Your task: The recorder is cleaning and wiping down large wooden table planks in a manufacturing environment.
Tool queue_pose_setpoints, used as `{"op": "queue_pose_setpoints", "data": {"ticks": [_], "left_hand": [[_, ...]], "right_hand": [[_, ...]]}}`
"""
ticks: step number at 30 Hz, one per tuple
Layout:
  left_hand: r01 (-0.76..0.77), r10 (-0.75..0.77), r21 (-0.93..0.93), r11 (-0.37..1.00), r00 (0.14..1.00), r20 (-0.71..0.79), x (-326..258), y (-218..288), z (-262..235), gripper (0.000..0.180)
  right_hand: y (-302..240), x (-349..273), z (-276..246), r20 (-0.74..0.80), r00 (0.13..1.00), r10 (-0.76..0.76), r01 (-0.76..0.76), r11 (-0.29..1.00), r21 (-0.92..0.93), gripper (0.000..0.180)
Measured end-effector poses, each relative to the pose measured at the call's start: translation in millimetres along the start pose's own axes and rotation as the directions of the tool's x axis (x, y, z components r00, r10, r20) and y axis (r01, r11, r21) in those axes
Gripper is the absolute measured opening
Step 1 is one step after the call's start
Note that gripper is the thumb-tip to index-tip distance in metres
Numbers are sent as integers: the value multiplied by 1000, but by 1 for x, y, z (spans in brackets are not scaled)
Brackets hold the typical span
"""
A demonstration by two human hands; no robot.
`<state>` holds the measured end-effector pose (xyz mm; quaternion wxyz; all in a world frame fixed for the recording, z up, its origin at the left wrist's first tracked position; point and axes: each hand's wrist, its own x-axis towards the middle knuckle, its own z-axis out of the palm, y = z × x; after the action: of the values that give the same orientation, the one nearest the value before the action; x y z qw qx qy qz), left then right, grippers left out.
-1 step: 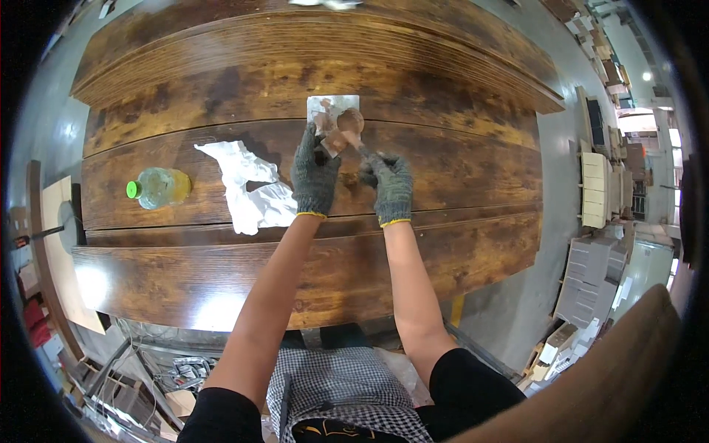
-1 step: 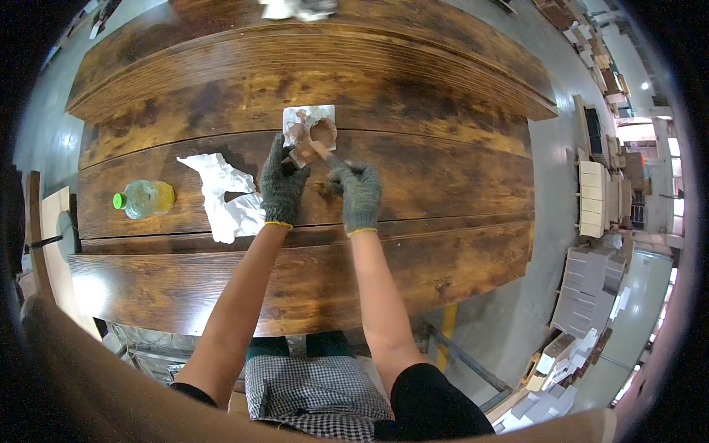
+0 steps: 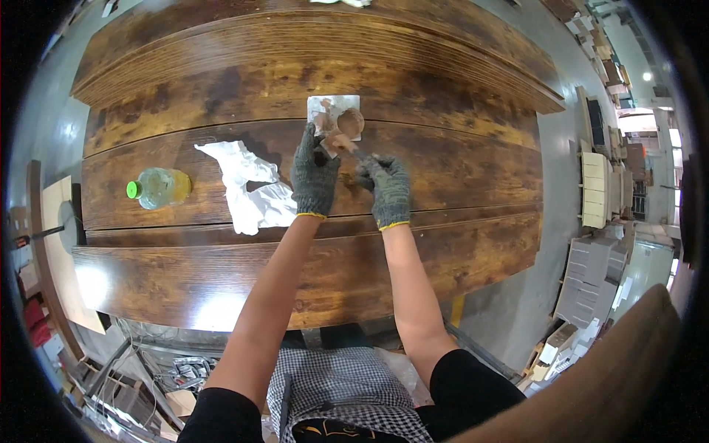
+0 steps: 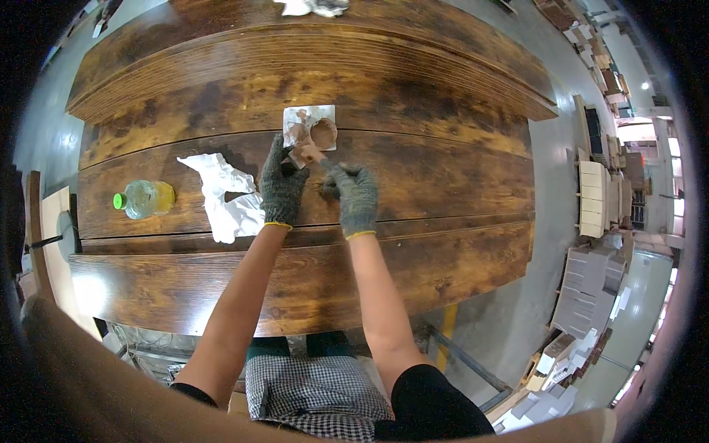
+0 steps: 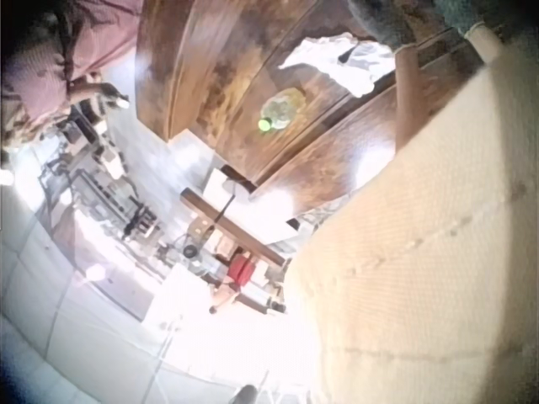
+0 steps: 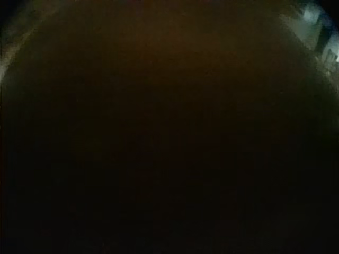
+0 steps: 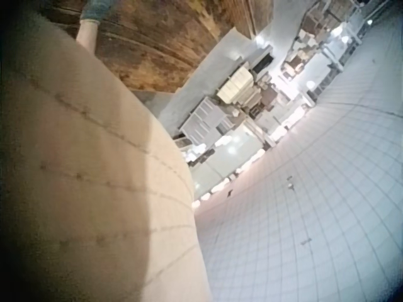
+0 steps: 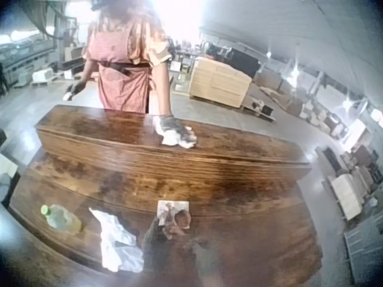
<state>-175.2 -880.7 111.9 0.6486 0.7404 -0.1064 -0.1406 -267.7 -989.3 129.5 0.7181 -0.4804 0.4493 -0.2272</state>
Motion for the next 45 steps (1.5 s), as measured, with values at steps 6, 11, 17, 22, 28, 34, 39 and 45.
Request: {"op": "queue_pose_setpoints", "data": {"ticks": [6,11,17,22,28,34,39,45], "left_hand": [[-178,178,-5,984,983,-47,1,-14,-15,75],[-47,47,-68,997,999,-3,-3,-2,-27,77],[176,-169,-201,964,984,49,-8,16,-34,78],[29,-18,-171,985,998,67,-7,5,-41,82],[-153,156,-56,987,986,59,-14,-6,-37,84],[95,-96,-84,992,995,-11,-17,15,-38,72],[-120,120,54,991,993,-2,-27,1,-45,64],[-6,6,14,1000,999,-51,-30,-5,-60,67]], "right_hand": [[18,10,6,-23,994,-103,100,990,-104,13],[11,-13,7,15,929,-370,370,923,-107,14],[-12,-24,-19,603,506,-616,822,134,-553,30],[-10,-29,-21,132,952,-275,272,961,43,14],[-6,-30,6,148,989,8,-6,1000,-12,13],[4,-55,8,213,975,-59,74,995,-62,11],[13,-22,13,69,993,-96,101,992,-74,20],[-35,16,33,199,793,-576,407,257,-877,24]]}}
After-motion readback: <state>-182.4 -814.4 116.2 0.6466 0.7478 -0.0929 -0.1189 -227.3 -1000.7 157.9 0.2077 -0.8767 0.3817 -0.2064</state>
